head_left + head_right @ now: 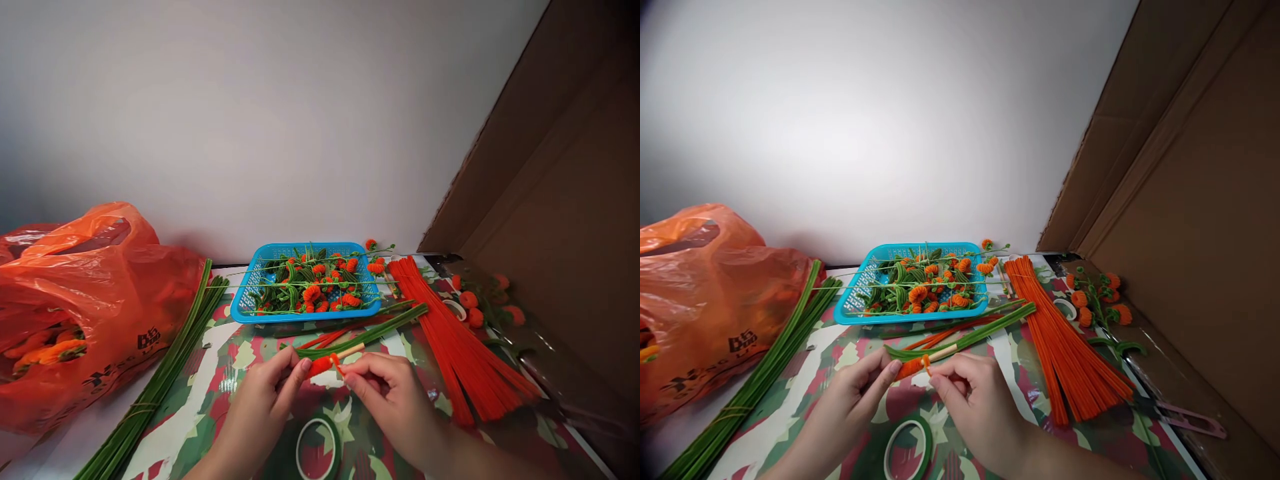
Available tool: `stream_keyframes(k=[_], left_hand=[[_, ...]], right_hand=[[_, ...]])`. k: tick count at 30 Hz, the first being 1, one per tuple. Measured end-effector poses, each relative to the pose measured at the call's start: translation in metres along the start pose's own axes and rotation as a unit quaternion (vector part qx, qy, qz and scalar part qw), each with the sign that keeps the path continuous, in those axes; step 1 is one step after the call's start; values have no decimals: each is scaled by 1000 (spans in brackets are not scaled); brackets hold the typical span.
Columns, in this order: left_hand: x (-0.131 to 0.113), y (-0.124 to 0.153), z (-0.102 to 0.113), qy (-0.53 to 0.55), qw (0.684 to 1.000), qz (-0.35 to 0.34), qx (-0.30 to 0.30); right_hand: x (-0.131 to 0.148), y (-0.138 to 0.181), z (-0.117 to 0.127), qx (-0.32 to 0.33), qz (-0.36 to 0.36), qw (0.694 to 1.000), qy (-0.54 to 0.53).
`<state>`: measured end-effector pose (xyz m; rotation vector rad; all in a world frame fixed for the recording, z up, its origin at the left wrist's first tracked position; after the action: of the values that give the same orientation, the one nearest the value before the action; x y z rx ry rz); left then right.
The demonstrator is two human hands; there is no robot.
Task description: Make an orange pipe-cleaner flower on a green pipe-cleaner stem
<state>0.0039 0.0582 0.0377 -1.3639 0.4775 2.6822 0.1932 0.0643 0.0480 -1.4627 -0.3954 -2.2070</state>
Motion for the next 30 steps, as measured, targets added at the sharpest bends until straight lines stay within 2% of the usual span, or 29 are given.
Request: stream_keyframes(k=[4, 7, 10, 13, 15, 17, 19, 22, 25, 28, 30], left_hand=[[-3, 1, 0, 50, 998, -25, 8], [-7, 3, 3, 51, 996, -59, 37], [-12, 6, 7, -1, 991, -101, 93], [-18, 10, 9, -95, 972, -139, 164], [-18, 10, 9, -158, 958, -147, 190], [-16, 10, 7, -216, 948, -141, 184], [-12, 9, 5, -263, 943, -127, 160], [-7, 7, 3, -290, 944, -97, 122], [-6, 5, 4, -271, 958, -57, 78], [-6, 3, 8, -209, 977, -18, 31], [-7, 2, 11, -141, 990, -18, 11]], right_hand=[[-7, -3, 0, 22, -44, 988, -148], [-12, -10, 2, 108, -53, 964, -237], [-19, -16, 8, 202, -86, 940, -262], [-26, -18, 14, 239, -131, 933, -233], [-28, -17, 16, 233, -139, 944, -190], [-25, -15, 16, 198, -120, 966, -119], [-18, -13, 15, 156, -70, 985, -15], [-2, -7, 10, 133, 35, 981, 134], [9, 0, 7, 116, 102, 971, 182], [14, 4, 6, 89, 133, 972, 173], [14, 5, 6, 85, 140, 975, 154]])
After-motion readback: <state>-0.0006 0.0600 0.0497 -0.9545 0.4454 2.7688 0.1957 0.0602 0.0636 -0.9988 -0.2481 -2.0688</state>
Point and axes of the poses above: each hand's wrist, its own y-axis away from the middle knuckle, its own z-axis out of the back of the hand, x = y × z, the point moved 2 cm from there along -y, towards the middle knuckle, and after that the axes turned 14 degrees about x, right-handed, at the moved point
